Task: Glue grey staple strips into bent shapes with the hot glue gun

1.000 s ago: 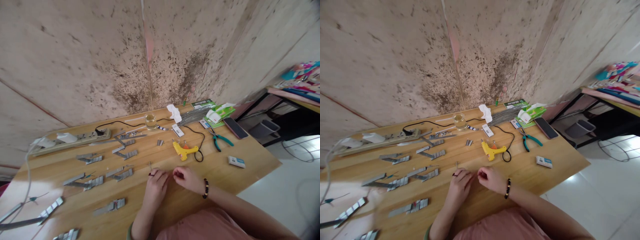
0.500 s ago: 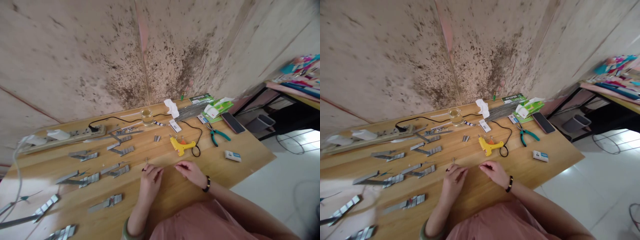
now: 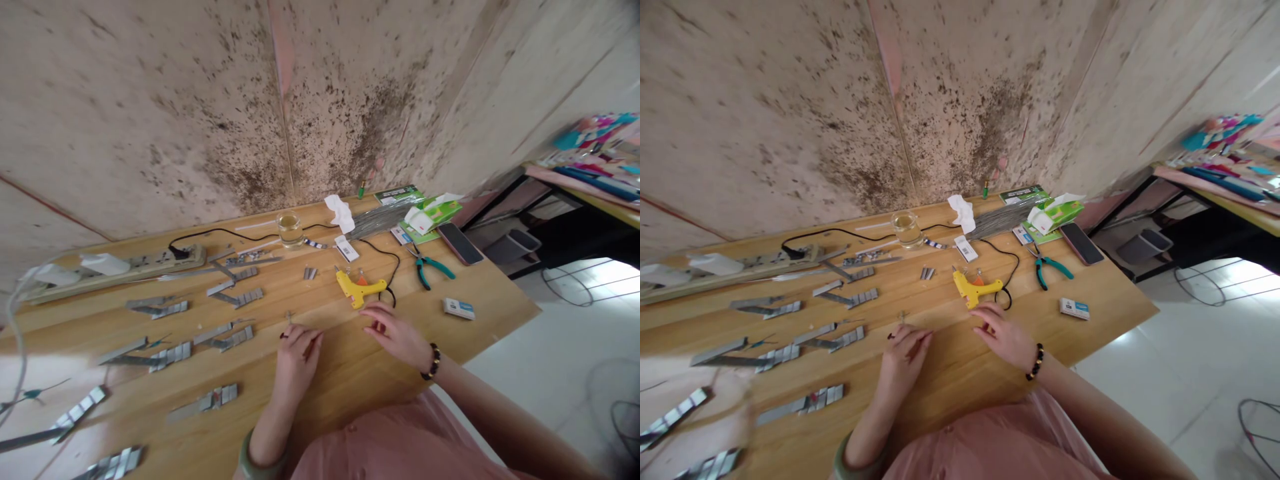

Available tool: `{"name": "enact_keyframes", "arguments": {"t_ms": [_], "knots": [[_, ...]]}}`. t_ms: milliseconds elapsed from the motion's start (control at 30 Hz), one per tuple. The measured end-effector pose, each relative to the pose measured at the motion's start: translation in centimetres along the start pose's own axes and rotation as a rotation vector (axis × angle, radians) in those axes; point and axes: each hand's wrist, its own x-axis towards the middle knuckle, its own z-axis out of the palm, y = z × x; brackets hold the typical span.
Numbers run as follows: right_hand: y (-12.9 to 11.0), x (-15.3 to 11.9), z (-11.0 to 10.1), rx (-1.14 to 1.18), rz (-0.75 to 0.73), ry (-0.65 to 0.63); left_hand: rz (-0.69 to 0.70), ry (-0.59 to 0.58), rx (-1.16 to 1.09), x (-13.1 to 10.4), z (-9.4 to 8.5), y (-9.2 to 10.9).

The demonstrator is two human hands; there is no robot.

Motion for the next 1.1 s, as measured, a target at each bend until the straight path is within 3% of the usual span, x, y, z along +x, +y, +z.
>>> {"name": "enact_keyframes", "arguments": {"t_ms": [133,267,567,800,1100], "knots": [[-2.0,1.8,1.8,-0.157,-0.208,-0.027,0.004,-0.002,0.013,0.0,0.0,0.0],[-2.8,3.5,2.9,-0.251,-0.268,-0.066,-0.018,0.014,0.026,-0.1,-0.2,-0.2],[-3.0,4.0,4.1,-0.178,-0.188,-0.002,-0.02,0.032,0.035,0.1,-0.2,-0.1],[-3.9,4.0,5.1,0.007,-0.068,0.089,-0.108,0.062,0.061,-0.1,-0.4,0.1],[-4.5,4.0,5.1,0.283,0.043,0.045,-0.115,0.087,0.054,0.1,-0.6,0.6]]}}
